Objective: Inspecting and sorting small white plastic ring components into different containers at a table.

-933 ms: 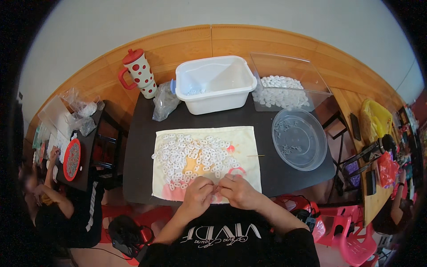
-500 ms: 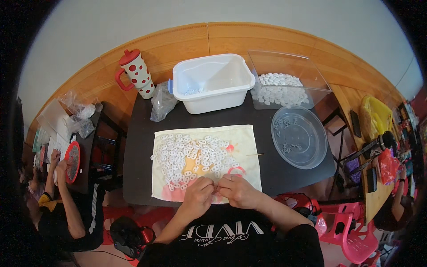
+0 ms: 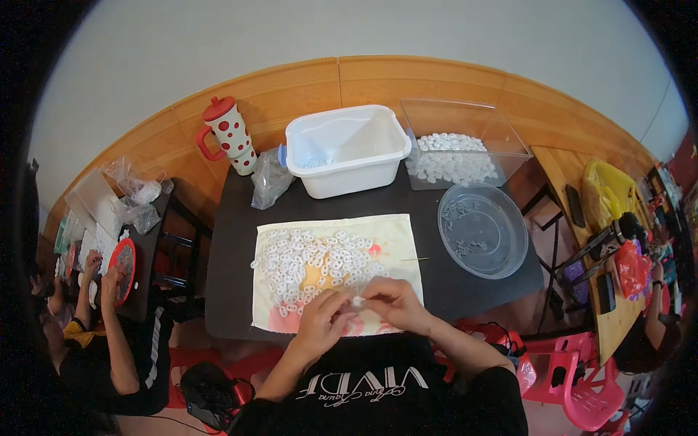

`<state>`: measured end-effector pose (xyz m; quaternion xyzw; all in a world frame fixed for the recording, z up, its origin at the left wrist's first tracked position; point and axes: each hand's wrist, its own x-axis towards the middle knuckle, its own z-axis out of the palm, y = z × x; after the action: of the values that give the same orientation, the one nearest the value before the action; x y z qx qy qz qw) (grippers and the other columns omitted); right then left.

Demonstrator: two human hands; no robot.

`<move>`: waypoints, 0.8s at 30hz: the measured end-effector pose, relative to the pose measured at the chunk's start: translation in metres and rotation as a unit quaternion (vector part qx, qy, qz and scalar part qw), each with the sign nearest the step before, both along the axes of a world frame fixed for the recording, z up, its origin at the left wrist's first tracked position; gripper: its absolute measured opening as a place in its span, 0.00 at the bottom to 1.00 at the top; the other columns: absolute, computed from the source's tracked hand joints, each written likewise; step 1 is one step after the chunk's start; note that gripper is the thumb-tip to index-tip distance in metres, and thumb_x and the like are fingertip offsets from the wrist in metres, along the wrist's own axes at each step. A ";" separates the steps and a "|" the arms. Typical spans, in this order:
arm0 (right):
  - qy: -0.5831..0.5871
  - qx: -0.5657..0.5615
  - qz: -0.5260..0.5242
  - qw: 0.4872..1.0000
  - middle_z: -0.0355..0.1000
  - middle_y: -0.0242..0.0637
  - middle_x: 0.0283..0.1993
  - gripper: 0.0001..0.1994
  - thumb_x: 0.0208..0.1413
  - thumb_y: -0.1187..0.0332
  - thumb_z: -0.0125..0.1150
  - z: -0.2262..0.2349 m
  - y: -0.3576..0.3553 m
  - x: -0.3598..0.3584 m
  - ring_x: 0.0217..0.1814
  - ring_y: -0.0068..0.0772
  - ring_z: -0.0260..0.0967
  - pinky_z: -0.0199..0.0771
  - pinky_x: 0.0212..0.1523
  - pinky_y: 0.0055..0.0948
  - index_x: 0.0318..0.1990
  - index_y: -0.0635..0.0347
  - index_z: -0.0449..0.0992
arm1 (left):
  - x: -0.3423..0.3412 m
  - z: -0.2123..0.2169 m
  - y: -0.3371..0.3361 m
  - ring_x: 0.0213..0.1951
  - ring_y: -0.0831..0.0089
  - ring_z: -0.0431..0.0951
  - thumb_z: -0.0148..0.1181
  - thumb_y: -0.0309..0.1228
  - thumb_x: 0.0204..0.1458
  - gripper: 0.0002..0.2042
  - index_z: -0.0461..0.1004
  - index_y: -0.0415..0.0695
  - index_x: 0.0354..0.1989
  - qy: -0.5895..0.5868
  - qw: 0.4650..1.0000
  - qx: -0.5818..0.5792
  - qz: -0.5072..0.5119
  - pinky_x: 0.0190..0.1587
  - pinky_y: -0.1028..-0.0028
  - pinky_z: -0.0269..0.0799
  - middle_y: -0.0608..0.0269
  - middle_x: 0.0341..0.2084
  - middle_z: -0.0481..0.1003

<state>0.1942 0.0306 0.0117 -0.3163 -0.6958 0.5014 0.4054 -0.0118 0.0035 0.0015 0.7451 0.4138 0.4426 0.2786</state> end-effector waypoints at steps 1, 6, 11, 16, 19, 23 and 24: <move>0.064 -0.162 -0.037 0.984 0.73 0.32 0.34 0.05 0.53 0.82 0.62 0.003 -0.002 0.003 0.36 0.21 0.70 0.70 0.37 0.23 0.36 0.65 0.77 | 0.000 0.003 -0.001 0.33 0.55 0.76 0.66 0.20 0.44 0.15 0.76 0.37 0.43 0.000 1.000 0.000 0.003 0.33 0.65 0.72 0.53 0.33 0.74; -0.121 0.207 -0.292 0.926 0.73 0.29 0.33 0.04 0.52 0.80 0.65 0.077 0.064 0.049 0.35 0.19 0.69 0.70 0.36 0.21 0.36 0.65 0.77 | -0.008 0.006 -0.002 0.33 0.56 0.76 0.68 0.21 0.42 0.16 0.77 0.36 0.42 0.056 0.993 0.096 0.044 0.34 0.66 0.73 0.53 0.33 0.74; -0.144 0.313 -0.433 0.833 0.75 0.33 0.32 0.02 0.55 0.78 0.62 0.122 0.145 0.100 0.34 0.20 0.69 0.70 0.35 0.22 0.36 0.66 0.77 | 0.000 0.002 -0.004 0.33 0.56 0.76 0.67 0.22 0.43 0.14 0.77 0.37 0.40 0.072 0.991 0.104 0.030 0.33 0.64 0.72 0.53 0.31 0.73; -0.205 0.200 -0.236 0.929 0.74 0.40 0.30 0.03 0.52 0.78 0.64 0.068 0.088 0.046 0.30 0.29 0.70 0.70 0.32 0.28 0.34 0.65 0.77 | -0.002 -0.005 -0.007 0.33 0.55 0.75 0.67 0.22 0.43 0.13 0.77 0.37 0.39 0.069 0.993 0.087 0.042 0.33 0.63 0.71 0.53 0.31 0.73; -0.281 0.311 -0.127 0.899 0.72 0.42 0.34 0.08 0.43 0.78 0.67 0.024 0.056 0.021 0.37 0.46 0.70 0.72 0.35 0.38 0.34 0.63 0.78 | -0.001 -0.005 -0.001 0.34 0.55 0.75 0.66 0.22 0.43 0.13 0.77 0.37 0.40 0.066 0.994 0.088 0.026 0.35 0.62 0.71 0.53 0.32 0.73; -0.332 0.308 -0.122 0.883 0.71 0.41 0.38 0.09 0.42 0.78 0.68 0.015 0.040 0.003 0.39 0.46 0.70 0.72 0.38 0.39 0.34 0.62 0.78 | 0.001 -0.002 -0.001 0.34 0.54 0.74 0.66 0.22 0.43 0.13 0.76 0.37 0.40 0.082 0.994 0.076 0.019 0.36 0.61 0.71 0.52 0.32 0.72; -0.325 0.310 -0.121 0.885 0.71 0.41 0.39 0.09 0.42 0.77 0.68 0.010 0.043 0.005 0.40 0.45 0.69 0.72 0.39 0.38 0.34 0.62 0.78 | 0.002 -0.001 0.000 0.34 0.53 0.74 0.66 0.22 0.43 0.13 0.76 0.37 0.40 0.082 0.994 0.067 0.017 0.36 0.60 0.71 0.52 0.32 0.72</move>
<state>0.1994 0.0737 0.0214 -0.4014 -0.8648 0.0762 0.2918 -0.0097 0.0030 0.0003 0.7885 0.4173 0.4119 0.1856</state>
